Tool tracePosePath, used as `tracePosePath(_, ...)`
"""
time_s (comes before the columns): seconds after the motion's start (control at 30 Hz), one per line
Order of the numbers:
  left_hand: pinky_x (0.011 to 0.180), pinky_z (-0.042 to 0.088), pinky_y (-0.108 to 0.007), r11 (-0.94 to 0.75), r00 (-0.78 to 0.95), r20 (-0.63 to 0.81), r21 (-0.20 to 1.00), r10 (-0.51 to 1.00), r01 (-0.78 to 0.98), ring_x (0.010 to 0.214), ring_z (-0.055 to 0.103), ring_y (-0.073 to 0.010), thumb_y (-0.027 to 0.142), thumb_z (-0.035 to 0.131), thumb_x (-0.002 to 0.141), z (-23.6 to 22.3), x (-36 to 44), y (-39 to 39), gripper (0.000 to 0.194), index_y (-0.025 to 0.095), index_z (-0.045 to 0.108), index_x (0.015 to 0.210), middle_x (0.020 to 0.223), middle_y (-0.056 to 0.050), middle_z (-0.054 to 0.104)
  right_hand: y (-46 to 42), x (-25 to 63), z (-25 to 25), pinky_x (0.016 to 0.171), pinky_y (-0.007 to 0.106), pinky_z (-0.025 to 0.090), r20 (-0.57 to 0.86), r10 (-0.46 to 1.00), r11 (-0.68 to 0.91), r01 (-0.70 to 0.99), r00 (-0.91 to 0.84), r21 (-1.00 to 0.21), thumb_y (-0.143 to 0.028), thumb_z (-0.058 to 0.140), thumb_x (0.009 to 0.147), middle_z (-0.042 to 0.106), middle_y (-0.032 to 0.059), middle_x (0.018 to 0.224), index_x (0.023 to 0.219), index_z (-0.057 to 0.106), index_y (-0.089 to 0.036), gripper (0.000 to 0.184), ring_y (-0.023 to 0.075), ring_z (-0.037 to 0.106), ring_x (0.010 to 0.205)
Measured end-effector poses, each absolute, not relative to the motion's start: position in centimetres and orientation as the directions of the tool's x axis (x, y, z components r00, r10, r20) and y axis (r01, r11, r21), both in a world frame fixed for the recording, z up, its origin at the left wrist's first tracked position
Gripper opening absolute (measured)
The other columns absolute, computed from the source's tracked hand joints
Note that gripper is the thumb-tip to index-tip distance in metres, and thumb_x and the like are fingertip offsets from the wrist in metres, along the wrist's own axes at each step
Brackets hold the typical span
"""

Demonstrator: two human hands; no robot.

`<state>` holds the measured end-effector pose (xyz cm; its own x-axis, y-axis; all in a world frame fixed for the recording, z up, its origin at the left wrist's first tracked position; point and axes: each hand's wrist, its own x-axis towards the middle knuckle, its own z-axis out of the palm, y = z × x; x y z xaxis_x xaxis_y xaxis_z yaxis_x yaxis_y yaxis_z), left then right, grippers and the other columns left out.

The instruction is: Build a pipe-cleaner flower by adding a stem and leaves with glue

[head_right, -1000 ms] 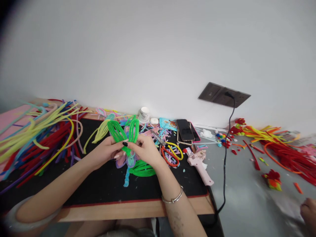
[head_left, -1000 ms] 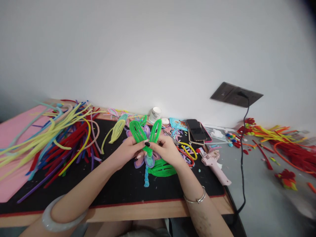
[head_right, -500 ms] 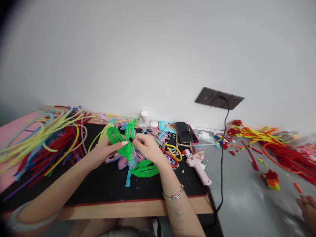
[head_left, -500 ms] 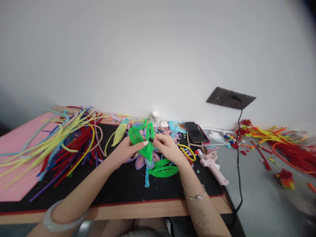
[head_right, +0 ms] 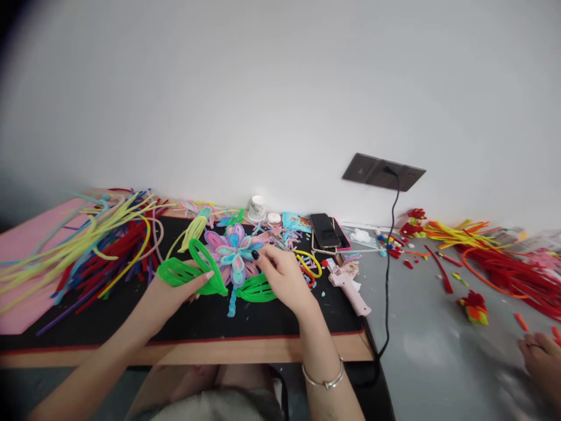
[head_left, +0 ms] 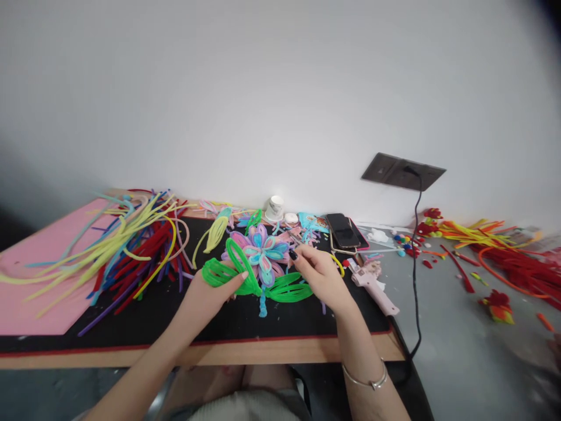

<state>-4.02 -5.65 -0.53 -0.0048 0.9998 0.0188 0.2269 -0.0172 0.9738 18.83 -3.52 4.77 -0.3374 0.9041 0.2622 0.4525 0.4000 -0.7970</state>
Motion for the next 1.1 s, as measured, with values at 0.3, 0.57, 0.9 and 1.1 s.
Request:
tracePosePath(0.3,0.044,0.04,-0.026,0.106,-0.149,-0.078,0.976,0.986,0.189,0.043,0.056,-0.0172,0.027,0.074,0.065,-2.4,-2.2,-7.0,0.02,0.017,0.062,0.053,0.046,-0.001,0.062,-7.2,26.6,2.2,0.048,0.025,0.029,0.256,0.946,0.117,0.529,0.198,-0.841,-0.037,0.052,0.083,0.042,-0.004,0.055,0.07,0.051,-0.019,0.022,0.0119,0.038,0.05)
tracePosePath(0.57,0.052,0.047,-0.028,0.085,-0.176,-0.039,0.963,0.984,0.257,0.051,0.061,-0.0193,0.032,0.07,0.068,-3.4,-1.8,-7.1,0.021,0.019,0.062,0.055,0.048,0.0,0.063,-8.5,33.9,0.1,0.078,0.037,0.047,0.192,0.883,-0.305,0.835,0.428,-0.459,-0.024,0.051,0.07,0.066,0.0162,0.1,0.106,0.059,-0.01,0.039,0.0275,0.063,0.089)
tracePosePath(0.9,0.052,0.046,-0.026,0.009,-0.18,0.053,0.946,0.982,0.325,0.052,0.061,-0.0173,0.034,0.065,0.074,-4.4,-1.6,-7.2,0.02,0.019,0.062,0.061,0.051,0.002,0.063,-7.6,34.5,-1.3,0.086,0.036,0.044,0.055,0.892,-0.442,0.891,0.449,-0.105,-0.016,0.051,0.074,0.061,0.0223,0.113,0.125,0.045,-0.003,0.053,0.0328,0.059,0.106)
tracePosePath(1.1,0.054,0.046,-0.025,0.006,-0.176,0.048,0.956,0.983,0.295,0.054,0.06,-0.0164,0.032,0.064,0.075,-4.3,-1.6,-7.4,0.017,0.018,0.064,0.067,0.055,0.002,0.064,-6.5,34.0,-1.5,0.072,0.035,0.044,0.07,0.862,-0.494,0.863,0.502,-0.11,-0.022,0.051,0.074,0.064,0.0209,0.104,0.122,0.047,-0.006,0.051,0.032,0.064,0.093)
